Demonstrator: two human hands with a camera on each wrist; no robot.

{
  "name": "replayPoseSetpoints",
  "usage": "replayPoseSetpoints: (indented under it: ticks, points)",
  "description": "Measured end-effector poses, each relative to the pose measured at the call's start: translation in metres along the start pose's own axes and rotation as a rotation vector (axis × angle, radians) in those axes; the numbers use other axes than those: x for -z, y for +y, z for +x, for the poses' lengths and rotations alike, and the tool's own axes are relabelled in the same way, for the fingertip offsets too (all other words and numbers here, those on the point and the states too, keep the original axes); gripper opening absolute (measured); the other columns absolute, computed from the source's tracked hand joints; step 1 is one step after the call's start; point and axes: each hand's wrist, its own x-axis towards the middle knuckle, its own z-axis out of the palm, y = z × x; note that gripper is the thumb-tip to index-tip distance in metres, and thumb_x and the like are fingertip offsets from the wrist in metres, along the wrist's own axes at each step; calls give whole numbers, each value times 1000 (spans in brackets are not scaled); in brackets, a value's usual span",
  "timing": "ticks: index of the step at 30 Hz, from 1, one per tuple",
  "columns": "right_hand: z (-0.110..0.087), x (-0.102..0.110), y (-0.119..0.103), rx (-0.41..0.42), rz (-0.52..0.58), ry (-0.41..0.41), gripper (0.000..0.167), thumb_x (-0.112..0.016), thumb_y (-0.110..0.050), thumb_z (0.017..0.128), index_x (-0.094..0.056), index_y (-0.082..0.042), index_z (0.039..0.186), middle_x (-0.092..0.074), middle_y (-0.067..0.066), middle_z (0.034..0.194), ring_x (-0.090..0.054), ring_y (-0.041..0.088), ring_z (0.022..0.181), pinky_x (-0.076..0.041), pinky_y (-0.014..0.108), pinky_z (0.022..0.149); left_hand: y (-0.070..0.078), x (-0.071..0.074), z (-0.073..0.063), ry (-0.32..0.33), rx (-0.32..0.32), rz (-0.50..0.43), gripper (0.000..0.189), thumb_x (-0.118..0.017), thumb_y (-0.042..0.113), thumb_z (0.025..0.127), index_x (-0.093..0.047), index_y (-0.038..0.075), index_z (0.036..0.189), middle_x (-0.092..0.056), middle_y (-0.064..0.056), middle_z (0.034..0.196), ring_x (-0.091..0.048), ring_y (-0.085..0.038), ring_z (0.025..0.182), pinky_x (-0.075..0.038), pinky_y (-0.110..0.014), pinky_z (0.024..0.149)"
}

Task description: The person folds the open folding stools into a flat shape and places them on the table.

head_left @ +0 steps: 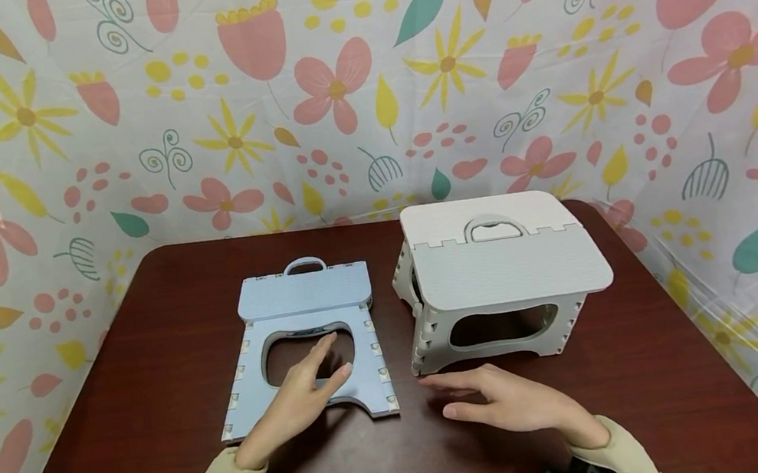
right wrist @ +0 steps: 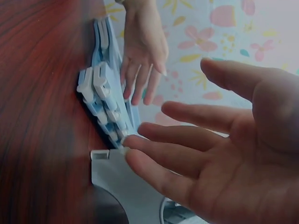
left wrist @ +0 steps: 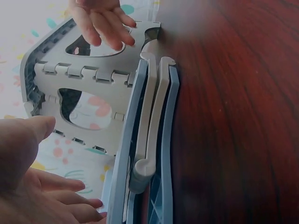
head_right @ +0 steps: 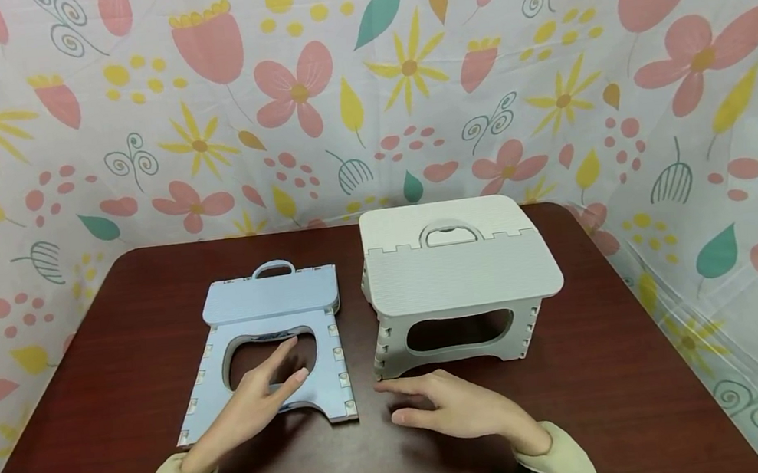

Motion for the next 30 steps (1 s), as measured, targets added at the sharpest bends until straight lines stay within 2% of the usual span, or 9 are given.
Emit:
replayPoseSetpoints:
  ticks: [7, 11, 14, 20, 25, 30]
  points:
    - [-10, 8, 4, 4, -45, -81, 46, -46, -33, 103, -50, -7, 141, -56, 9, 139, -56, 14, 125, -47, 26, 98, -1, -5, 2, -25, -24, -4, 68, -54, 38, 99, -27, 4, 152, -28, -19, 157, -31, -35, 143, -40, -54, 105]
    - [-14, 11, 7, 5, -80, -97, 45, -46, -33, 103, -51, -6, 139, -57, 10, 138, -57, 15, 124, -48, 25, 97, 1, -8, 3, -46, -45, -4, 70, -54, 39, 99, -25, 5, 152, -28, -18, 157, -28, -35, 144, -32, -55, 111]
    - [-17, 13, 9, -4, -94, -115, 44, -46, -31, 103, -52, -4, 138, -59, 10, 136, -58, 14, 121, -49, 25, 94, 3, -11, 4, -54, -50, 8, 71, -54, 40, 99, -24, 6, 153, -27, -17, 158, -27, -34, 145, -31, -55, 112]
    - [-25, 18, 10, -66, -123, -168, 43, -46, -30, 103, -53, -4, 136, -60, 9, 134, -57, 14, 122, -49, 26, 94, 7, -16, 5, -84, -41, 30, 77, -54, 44, 98, -19, 6, 154, -22, -17, 159, -22, -33, 147, -26, -55, 114]
    - [-31, 23, 12, -106, -165, -153, 43, -47, -32, 103, -55, -5, 135, -61, 8, 132, -59, 14, 119, -50, 26, 92, 10, -19, 7, -93, -80, 43, 77, -54, 44, 98, -19, 4, 154, -19, -18, 160, -18, -35, 147, -22, -57, 115]
    - [-38, 28, 15, -195, -234, -133, 50, -48, -41, 101, -56, -4, 134, -61, 9, 132, -59, 13, 118, -50, 29, 91, 13, -19, 11, -96, -112, 42, 75, -54, 41, 98, -20, 3, 154, -21, -20, 159, -19, -37, 147, -23, -56, 115]
